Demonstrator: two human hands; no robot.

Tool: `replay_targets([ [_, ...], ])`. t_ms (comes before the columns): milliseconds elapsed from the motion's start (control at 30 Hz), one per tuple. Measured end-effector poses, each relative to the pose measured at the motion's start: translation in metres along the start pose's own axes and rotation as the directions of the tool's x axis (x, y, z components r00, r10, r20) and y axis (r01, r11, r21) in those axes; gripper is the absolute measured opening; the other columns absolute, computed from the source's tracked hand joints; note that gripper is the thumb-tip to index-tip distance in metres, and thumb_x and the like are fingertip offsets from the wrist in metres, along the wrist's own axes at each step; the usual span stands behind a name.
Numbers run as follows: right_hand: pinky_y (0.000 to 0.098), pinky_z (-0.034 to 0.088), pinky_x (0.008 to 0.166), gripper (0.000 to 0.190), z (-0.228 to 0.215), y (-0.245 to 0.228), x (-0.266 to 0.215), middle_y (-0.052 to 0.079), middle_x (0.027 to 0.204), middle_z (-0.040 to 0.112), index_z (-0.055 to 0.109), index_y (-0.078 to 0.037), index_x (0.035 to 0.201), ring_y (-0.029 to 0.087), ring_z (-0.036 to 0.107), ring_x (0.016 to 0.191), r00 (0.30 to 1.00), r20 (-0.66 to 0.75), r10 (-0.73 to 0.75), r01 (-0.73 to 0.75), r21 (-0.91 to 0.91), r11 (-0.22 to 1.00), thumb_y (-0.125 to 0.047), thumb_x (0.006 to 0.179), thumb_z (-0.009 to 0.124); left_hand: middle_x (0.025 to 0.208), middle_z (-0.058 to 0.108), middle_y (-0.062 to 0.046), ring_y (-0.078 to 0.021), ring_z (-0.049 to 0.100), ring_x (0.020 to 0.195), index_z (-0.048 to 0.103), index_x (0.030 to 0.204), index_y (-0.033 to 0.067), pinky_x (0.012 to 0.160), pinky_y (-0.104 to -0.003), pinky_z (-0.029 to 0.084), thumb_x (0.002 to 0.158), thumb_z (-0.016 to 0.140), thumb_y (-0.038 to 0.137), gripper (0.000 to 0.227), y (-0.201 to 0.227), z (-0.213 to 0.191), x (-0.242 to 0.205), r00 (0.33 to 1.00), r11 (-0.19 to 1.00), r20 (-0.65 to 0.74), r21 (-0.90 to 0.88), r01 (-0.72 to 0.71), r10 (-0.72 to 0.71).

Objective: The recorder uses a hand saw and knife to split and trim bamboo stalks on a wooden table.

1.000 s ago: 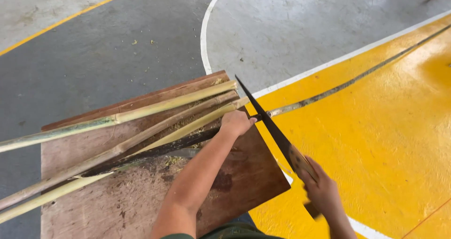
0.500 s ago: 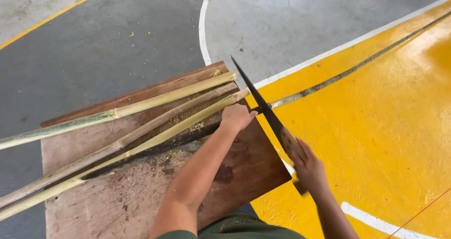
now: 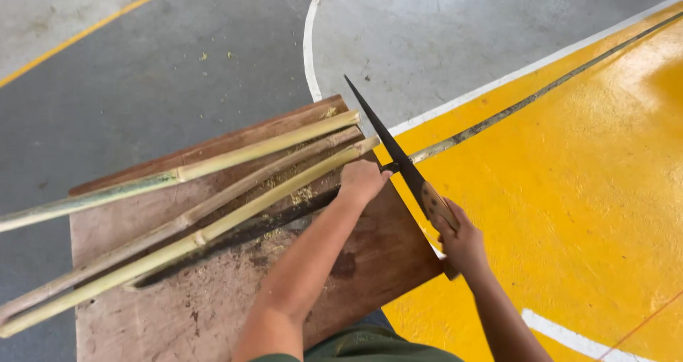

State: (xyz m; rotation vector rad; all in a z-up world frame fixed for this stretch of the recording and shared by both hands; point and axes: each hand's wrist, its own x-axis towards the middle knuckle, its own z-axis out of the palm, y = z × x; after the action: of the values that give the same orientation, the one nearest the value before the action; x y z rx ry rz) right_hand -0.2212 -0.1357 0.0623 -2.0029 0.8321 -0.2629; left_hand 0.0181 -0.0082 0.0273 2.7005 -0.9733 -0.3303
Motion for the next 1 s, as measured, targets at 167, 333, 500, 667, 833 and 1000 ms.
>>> replay_targets([
  [167, 0.0344, 0.053, 0.054, 0.051, -0.021, 0.018, -0.009, 0.011, 0.071, 0.066, 0.058, -0.019, 0.144, 0.018, 0.059, 0.055, 0.999, 0.038, 0.014, -0.015, 0.019, 1.000, -0.022, 0.093, 0.064, 0.098, 0.077, -0.016, -0.0348, 0.073, 0.097, 0.078, 0.092, 0.0046, 0.083, -0.047, 0.057, 0.100, 0.048, 0.063, 0.066, -0.006, -0.030, 0.000, 0.997, 0.997, 0.065, -0.051, 0.055, -0.052],
  [333, 0.0352, 0.052, 0.052, 0.052, -0.034, 0.021, -0.035, 0.014, 0.067, 0.066, 0.061, -0.021, 0.143, 0.020, 0.059, 0.053, 0.993, 0.012, 0.118, -0.118, -0.028, 0.993, -0.023, 0.092, 0.065, 0.102, 0.074, -0.015, -0.0351, 0.070, 0.101, 0.077, 0.093, 0.0054, 0.086, -0.049, 0.055, 0.098, 0.047, 0.065, 0.067, -0.010, -0.021, 0.003, 0.986, 0.989, 0.155, -0.126, 0.072, -0.052],
  [500, 0.0330, 0.054, 0.056, 0.050, -0.005, 0.020, -0.001, 0.012, 0.072, 0.069, 0.057, -0.017, 0.144, 0.017, 0.063, 0.056, 0.998, -0.016, -0.068, 0.066, -0.099, 0.993, -0.024, 0.095, 0.064, 0.104, 0.072, -0.017, -0.0333, 0.072, 0.098, 0.077, 0.090, 0.0058, 0.082, -0.048, 0.057, 0.098, 0.048, 0.064, 0.066, -0.004, 0.008, 0.011, 0.998, 0.999, 0.046, 0.000, -0.037, 0.037],
  [667, 0.0365, 0.057, 0.057, 0.052, -0.039, 0.041, -0.042, 0.013, 0.078, 0.073, 0.059, -0.020, 0.144, 0.019, 0.065, 0.059, 0.998, -0.006, 0.055, -0.055, -0.084, 0.995, -0.024, 0.092, 0.065, 0.098, 0.078, -0.013, -0.0317, 0.074, 0.101, 0.078, 0.092, 0.0055, 0.087, -0.046, 0.058, 0.101, 0.045, 0.064, 0.067, 0.004, -0.044, -0.008, 0.985, 0.995, 0.157, -0.059, 0.085, -0.075],
  [833, 0.0325, 0.058, 0.060, 0.050, -0.026, 0.037, -0.032, 0.008, 0.084, 0.076, 0.060, -0.017, 0.140, 0.015, 0.070, 0.061, 0.996, -0.031, -0.085, 0.082, -0.095, 0.992, -0.021, 0.091, 0.064, 0.102, 0.074, -0.014, -0.0329, 0.071, 0.102, 0.078, 0.092, 0.0052, 0.085, -0.047, 0.057, 0.100, 0.044, 0.064, 0.069, 0.000, -0.023, 0.000, 0.968, 0.990, 0.238, -0.090, 0.106, -0.082],
  [1000, 0.0338, 0.054, 0.055, 0.048, -0.011, 0.003, 0.003, 0.010, 0.072, 0.068, 0.059, -0.016, 0.142, 0.016, 0.063, 0.056, 0.998, 0.010, -0.058, 0.058, -0.009, 0.998, -0.024, 0.095, 0.065, 0.099, 0.076, -0.015, -0.0341, 0.072, 0.098, 0.077, 0.090, 0.0053, 0.085, -0.046, 0.057, 0.100, 0.046, 0.065, 0.069, -0.004, -0.042, -0.001, 0.992, 0.997, 0.110, -0.051, 0.065, -0.060],
])
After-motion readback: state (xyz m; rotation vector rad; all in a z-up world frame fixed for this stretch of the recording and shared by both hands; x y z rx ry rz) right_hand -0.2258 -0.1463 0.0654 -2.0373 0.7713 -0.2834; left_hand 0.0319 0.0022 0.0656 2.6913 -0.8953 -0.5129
